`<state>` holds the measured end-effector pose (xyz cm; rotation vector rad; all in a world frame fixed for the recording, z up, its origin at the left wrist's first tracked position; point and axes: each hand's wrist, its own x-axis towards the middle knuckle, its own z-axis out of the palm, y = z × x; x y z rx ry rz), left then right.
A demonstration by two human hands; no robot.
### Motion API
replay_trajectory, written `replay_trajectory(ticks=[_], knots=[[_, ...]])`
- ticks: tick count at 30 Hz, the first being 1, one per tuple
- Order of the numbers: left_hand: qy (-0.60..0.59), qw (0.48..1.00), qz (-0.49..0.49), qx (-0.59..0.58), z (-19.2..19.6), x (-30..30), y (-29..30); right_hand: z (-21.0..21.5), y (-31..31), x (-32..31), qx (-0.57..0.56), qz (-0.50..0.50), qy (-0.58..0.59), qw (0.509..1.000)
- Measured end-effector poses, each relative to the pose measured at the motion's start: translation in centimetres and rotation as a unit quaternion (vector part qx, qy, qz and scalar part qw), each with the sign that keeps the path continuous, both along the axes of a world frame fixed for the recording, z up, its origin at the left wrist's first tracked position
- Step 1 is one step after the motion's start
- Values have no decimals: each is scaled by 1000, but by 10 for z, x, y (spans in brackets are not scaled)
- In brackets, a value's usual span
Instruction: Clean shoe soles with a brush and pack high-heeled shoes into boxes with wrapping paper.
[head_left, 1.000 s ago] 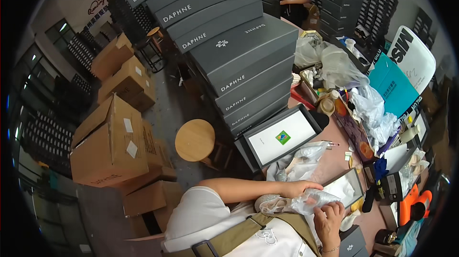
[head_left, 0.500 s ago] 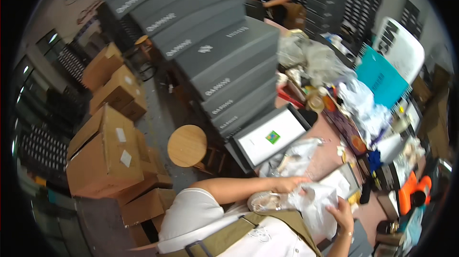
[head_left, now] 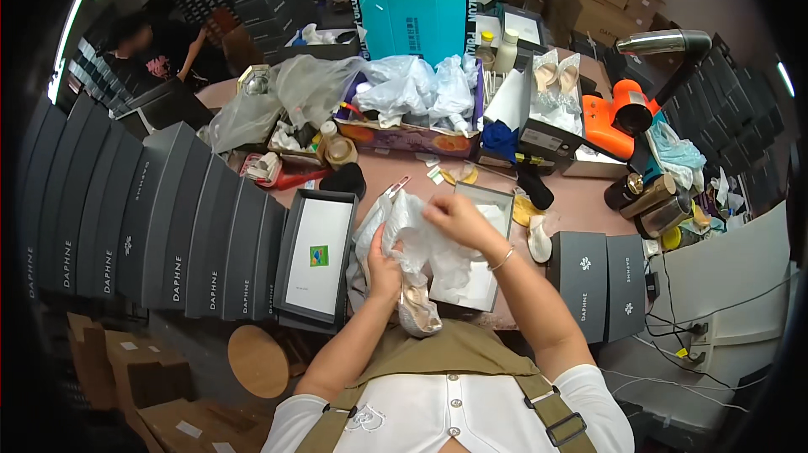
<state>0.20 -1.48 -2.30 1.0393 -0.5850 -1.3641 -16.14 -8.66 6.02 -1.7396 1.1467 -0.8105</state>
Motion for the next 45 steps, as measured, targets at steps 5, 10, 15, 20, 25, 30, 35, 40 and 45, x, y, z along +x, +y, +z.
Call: replay_trajectory(ticks=[5,10,15,20,25,30,35,40,45], knots=[[59,994,-12,92,-14,-23,14,-22,36,39,-149,48,233,960],[141,977,-147,66,-14,2,11,-27,59,28,-190,37,251,948],[71,983,-157,62,-15,-3,-5,7,51,11,-104,2,154,983],[83,988,-129,-7,-3,-15,-25,34,19,-47,-136,-12,275,952],[30,969,-245,9,29,-5,-18,23,-1,-55,-166,-13,227,960],[47,967,-243,54,13,-1,10,9,8,-53,-72,-1,172,982],[76,962,-257,55,20,-6,21,4,22,-51,-76,-53,159,983],[71,958,-270,60,11,-3,18,20,31,-58,-84,-68,161,981],[66,979,-181,67,-7,8,12,16,37,-75,-57,-15,139,988]])
